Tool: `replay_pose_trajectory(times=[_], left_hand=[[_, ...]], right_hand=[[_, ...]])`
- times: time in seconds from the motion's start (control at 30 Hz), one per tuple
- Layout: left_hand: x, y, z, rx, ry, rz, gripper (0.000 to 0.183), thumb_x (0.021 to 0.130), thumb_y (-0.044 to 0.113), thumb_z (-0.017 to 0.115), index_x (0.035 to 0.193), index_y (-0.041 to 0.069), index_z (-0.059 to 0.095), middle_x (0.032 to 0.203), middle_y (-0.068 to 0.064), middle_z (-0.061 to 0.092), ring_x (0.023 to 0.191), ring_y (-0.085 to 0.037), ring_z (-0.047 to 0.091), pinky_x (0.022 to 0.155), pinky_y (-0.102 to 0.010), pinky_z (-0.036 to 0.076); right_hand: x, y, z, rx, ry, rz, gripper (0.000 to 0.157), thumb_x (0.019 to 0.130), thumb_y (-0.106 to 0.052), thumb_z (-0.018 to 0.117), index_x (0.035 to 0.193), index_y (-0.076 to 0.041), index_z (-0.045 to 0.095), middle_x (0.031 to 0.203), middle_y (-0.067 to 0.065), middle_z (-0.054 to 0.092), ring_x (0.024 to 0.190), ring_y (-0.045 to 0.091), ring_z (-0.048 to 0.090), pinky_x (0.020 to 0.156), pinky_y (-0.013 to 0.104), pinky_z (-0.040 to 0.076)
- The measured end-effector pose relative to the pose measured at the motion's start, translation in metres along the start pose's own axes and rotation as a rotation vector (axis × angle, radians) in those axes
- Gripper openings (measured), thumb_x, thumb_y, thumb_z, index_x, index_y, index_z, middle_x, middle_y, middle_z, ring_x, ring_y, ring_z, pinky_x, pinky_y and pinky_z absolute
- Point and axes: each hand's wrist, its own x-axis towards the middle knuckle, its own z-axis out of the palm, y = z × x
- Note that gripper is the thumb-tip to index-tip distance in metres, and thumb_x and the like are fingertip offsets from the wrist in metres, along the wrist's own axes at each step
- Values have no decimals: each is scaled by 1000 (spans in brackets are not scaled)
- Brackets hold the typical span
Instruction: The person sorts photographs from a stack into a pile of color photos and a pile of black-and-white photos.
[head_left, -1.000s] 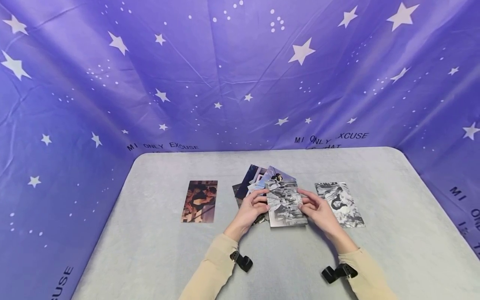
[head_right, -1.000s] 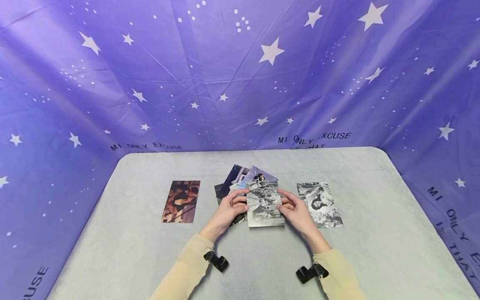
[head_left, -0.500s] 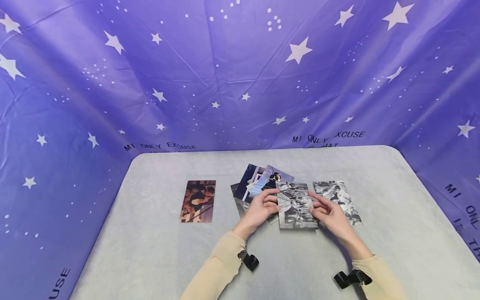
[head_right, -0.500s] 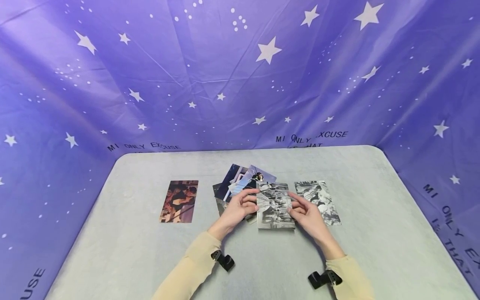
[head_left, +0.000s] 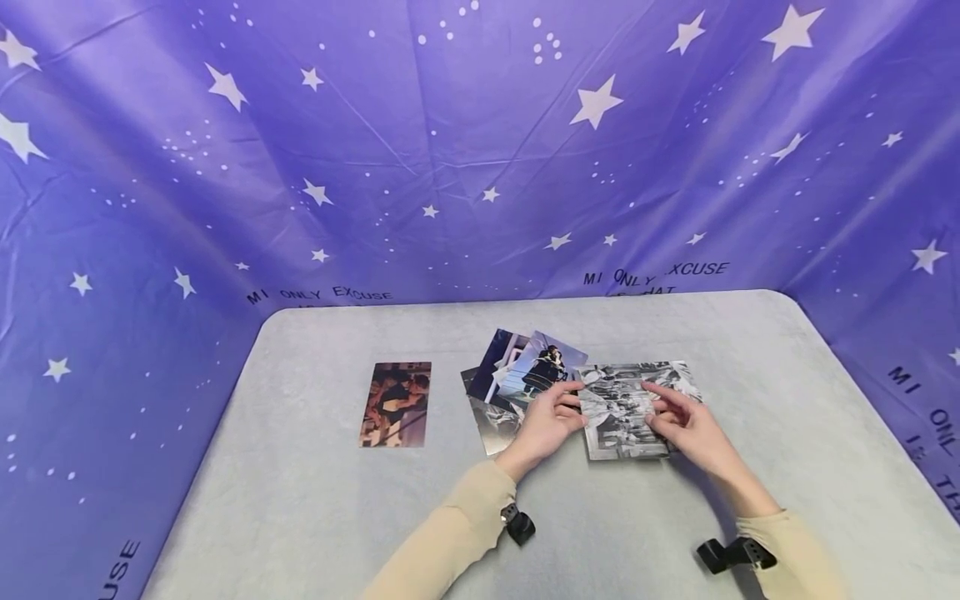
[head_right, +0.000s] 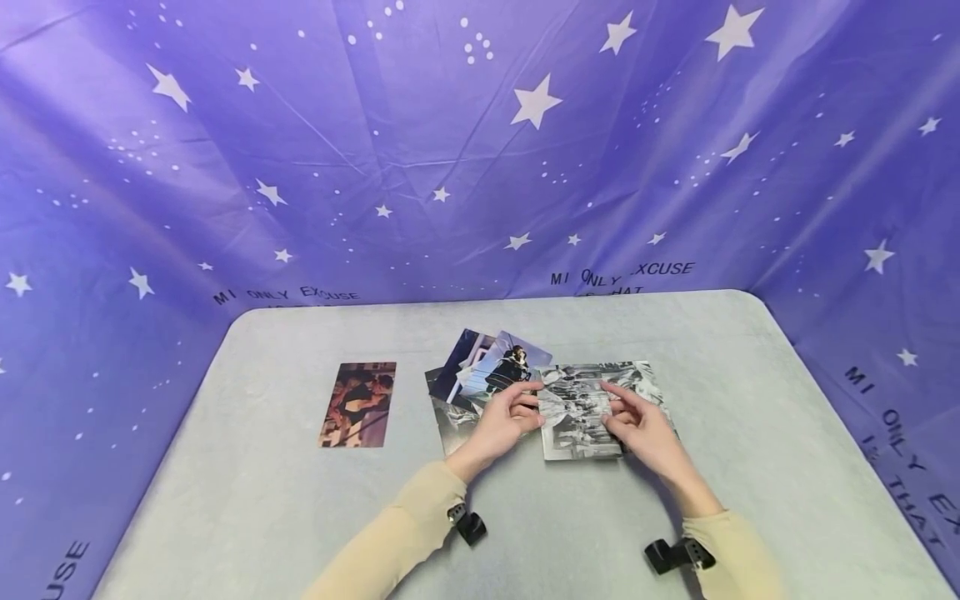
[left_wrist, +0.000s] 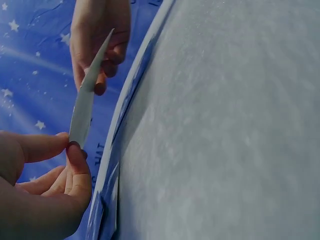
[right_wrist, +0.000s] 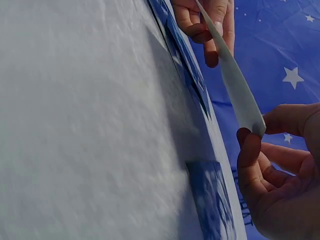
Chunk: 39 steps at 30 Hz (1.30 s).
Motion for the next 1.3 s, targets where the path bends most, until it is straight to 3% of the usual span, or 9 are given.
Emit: replay_pose_trajectory(times=[0.27,0.43,0.73,0.93,1.3], left_hand=[[11,6,18,136,-22,-3,50,80,-8,69,129,-5,57,99,-10,69,78,-9,66,72,-16,51],[20,6,26,184,-15,-8,49,79,-8,71,127,-5,58,97,-9,69,76,-9,66,69,-15,51],[32,-3,45,232,13,-102,49,77,-2,77,124,0,63,97,-1,67,81,-10,68,74,-16,50],[37,0,58,273,19,-89,48,76,0,78,122,0,64,93,0,66,80,-8,68,76,-14,48],[50,-1,73,283,22,-85,49,74,-3,78,121,-1,65,89,2,63,72,-5,66,69,-11,46]], right_hand=[[-4,4,-17,-71,5,-6,52,88,6,61,135,15,42,97,18,57,68,5,56,55,20,48],[-3,6,-23,-109,20,-23,49,88,5,61,133,15,45,97,17,56,67,5,56,54,21,48],[-1,24,-35,-225,40,-12,45,87,7,60,128,19,47,94,18,58,65,5,51,50,22,44],[0,26,-42,-332,91,12,40,88,1,60,125,15,53,90,11,59,69,2,50,57,21,42],[7,30,-53,-436,134,-25,38,83,-3,64,116,14,60,83,7,58,64,2,45,55,24,38]])
